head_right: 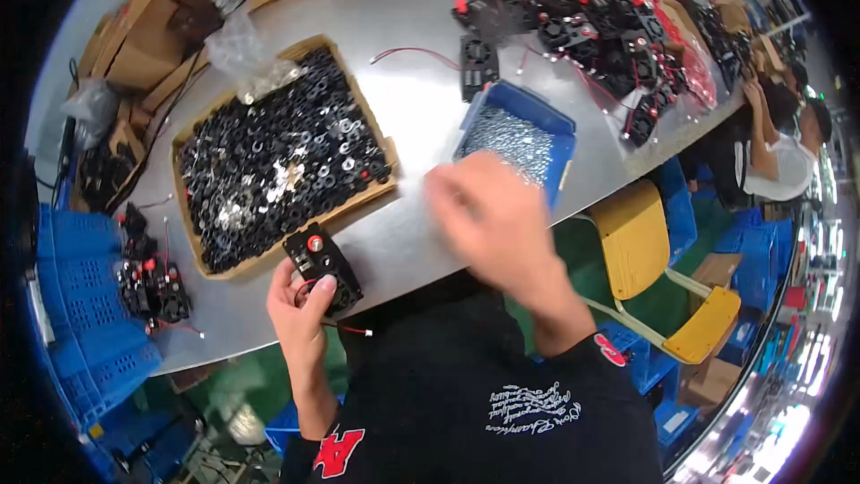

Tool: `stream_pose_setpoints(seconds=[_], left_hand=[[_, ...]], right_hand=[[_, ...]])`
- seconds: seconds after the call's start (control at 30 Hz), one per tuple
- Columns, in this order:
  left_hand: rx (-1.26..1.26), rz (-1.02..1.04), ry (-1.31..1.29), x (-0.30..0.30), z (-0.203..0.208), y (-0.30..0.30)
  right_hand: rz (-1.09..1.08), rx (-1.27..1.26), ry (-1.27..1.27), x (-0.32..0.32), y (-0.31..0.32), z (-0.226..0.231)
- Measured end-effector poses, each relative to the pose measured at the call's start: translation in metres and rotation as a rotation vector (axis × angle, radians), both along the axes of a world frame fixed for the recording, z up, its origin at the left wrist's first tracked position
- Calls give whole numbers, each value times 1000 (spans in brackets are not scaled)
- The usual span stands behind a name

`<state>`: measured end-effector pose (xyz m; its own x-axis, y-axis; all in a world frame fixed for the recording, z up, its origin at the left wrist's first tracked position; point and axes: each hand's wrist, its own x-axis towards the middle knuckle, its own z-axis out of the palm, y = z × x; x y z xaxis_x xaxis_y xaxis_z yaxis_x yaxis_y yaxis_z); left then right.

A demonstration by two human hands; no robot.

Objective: Manually assembling small components of handheld electronic controllers at a factory workstation.

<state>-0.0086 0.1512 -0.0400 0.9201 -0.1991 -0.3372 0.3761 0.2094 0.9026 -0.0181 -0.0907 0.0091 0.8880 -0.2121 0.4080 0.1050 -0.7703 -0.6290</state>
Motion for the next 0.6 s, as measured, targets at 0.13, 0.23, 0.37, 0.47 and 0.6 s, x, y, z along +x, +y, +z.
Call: stream_pose_setpoints(seconds=[0.13, 0.23, 0.37, 0.47, 0.6], left_hand=[[-13, -62, 20, 7, -7, -7], [-53, -61, -1, 10, -5, -18], [-103, -76, 82, 11, 2, -26], [-113, -81, 96, 6, -2, -23], [-146, -63, 141, 3, 2, -16]], right_hand=[[-202, -131, 196, -1, -81, 3], [-38, -370, 477, 8, -91, -11], [86, -388, 500, 15, -103, -13], [84, -400, 440, 19, -101, -20], [1, -384, 461, 20, -97, -19]])
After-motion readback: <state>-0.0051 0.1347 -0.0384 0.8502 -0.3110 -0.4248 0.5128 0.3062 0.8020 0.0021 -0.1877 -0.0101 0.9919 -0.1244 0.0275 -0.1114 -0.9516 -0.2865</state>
